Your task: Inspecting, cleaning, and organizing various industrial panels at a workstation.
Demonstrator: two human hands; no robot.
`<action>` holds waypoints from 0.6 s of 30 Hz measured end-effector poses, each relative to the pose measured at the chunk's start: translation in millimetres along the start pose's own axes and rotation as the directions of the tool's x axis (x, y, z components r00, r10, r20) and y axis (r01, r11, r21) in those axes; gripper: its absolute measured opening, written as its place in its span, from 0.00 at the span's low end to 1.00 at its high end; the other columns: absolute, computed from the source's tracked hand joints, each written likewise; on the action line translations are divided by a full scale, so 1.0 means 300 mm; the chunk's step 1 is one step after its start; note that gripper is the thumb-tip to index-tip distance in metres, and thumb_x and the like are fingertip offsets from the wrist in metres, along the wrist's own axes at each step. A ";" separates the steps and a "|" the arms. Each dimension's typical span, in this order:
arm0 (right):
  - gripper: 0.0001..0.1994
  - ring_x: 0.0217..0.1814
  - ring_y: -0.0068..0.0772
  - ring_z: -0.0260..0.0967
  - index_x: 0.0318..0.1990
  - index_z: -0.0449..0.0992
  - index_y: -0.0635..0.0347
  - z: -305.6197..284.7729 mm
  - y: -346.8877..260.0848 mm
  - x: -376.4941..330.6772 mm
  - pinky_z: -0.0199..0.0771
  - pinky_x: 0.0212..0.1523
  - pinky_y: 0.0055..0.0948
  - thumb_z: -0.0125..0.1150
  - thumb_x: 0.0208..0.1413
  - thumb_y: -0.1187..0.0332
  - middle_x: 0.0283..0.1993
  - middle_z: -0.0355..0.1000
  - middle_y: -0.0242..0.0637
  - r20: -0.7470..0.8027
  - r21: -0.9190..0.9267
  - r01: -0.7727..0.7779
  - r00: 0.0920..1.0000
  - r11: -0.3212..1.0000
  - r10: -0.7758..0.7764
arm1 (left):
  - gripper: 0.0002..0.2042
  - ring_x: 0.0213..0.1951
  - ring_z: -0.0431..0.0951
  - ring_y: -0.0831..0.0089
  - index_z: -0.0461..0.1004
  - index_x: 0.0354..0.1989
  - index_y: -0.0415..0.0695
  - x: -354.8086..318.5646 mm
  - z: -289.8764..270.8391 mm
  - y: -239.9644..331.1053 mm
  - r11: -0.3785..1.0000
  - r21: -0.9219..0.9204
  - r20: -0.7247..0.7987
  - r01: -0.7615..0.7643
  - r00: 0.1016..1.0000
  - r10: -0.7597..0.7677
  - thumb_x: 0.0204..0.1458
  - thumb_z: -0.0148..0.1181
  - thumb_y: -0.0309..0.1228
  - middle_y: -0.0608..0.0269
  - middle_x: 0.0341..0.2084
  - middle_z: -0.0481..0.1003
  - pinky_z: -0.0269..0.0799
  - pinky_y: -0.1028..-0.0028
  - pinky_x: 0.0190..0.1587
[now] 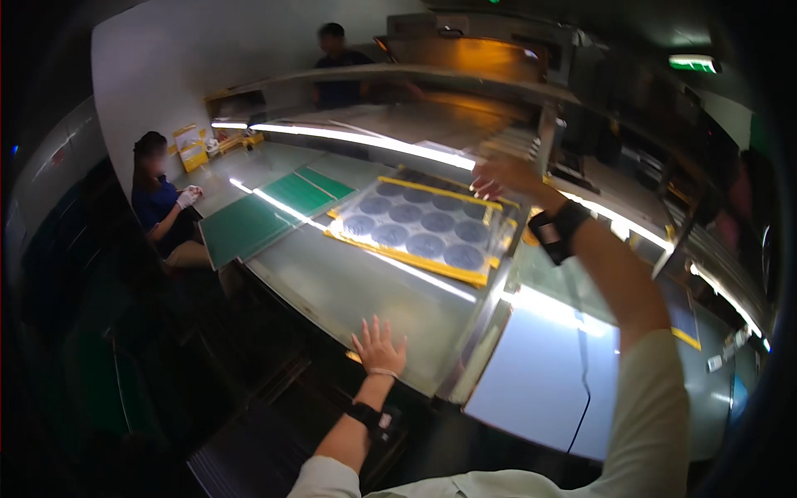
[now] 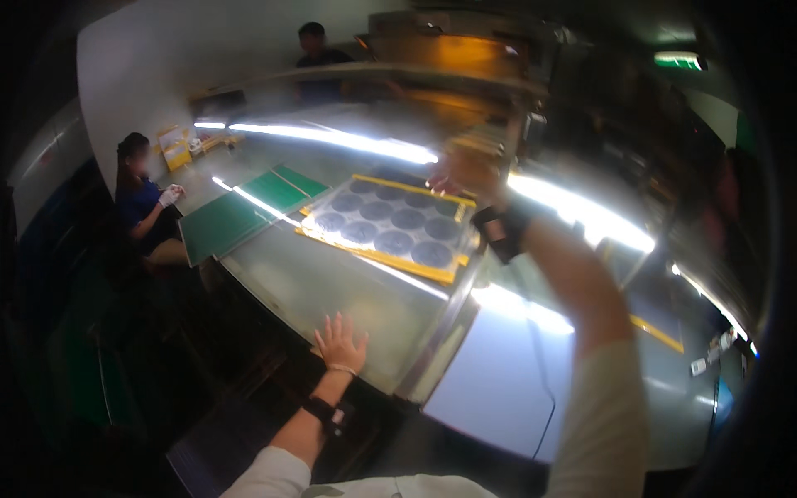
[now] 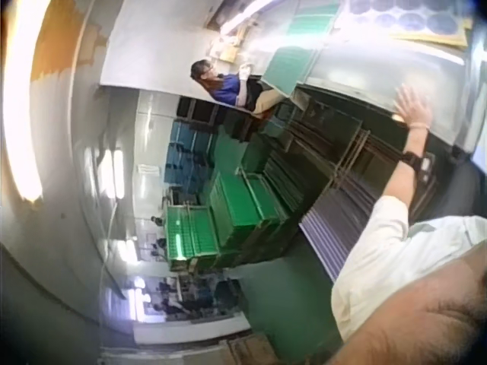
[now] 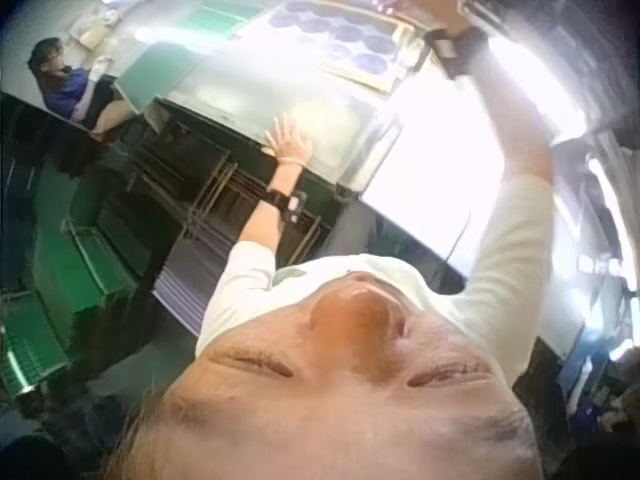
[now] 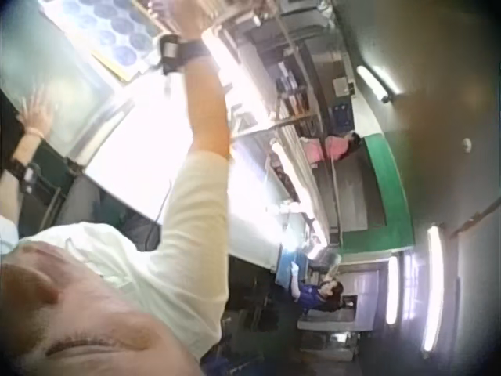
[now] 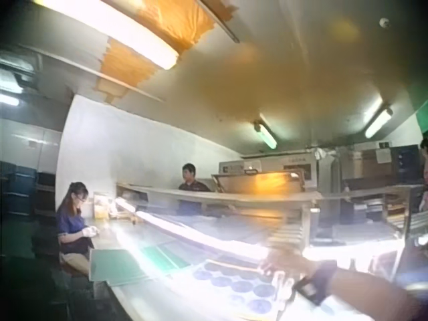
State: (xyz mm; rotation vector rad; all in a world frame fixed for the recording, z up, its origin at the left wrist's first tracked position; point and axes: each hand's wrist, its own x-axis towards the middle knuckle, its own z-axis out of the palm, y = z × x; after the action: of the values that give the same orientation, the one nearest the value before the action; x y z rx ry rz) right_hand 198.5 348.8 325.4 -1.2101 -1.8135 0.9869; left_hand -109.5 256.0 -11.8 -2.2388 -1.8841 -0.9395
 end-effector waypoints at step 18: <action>0.09 0.31 0.38 0.72 0.37 0.67 0.59 0.124 0.396 0.848 0.78 0.31 0.35 0.55 0.47 0.76 0.34 0.71 0.38 -0.612 0.787 0.475 0.681 0.393 0.402 | 0.25 0.61 0.55 0.54 0.70 0.50 0.50 -0.003 -0.075 0.092 0.997 -0.075 0.038 -0.017 0.999 0.019 0.45 0.55 0.49 0.57 0.56 0.62 0.45 0.43 0.57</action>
State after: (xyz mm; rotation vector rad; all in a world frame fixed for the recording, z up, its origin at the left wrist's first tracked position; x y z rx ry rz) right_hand 137.8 612.8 243.2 -0.5951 -0.3660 1.0081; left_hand -93.4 238.8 15.1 -2.3283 -1.8713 -0.9864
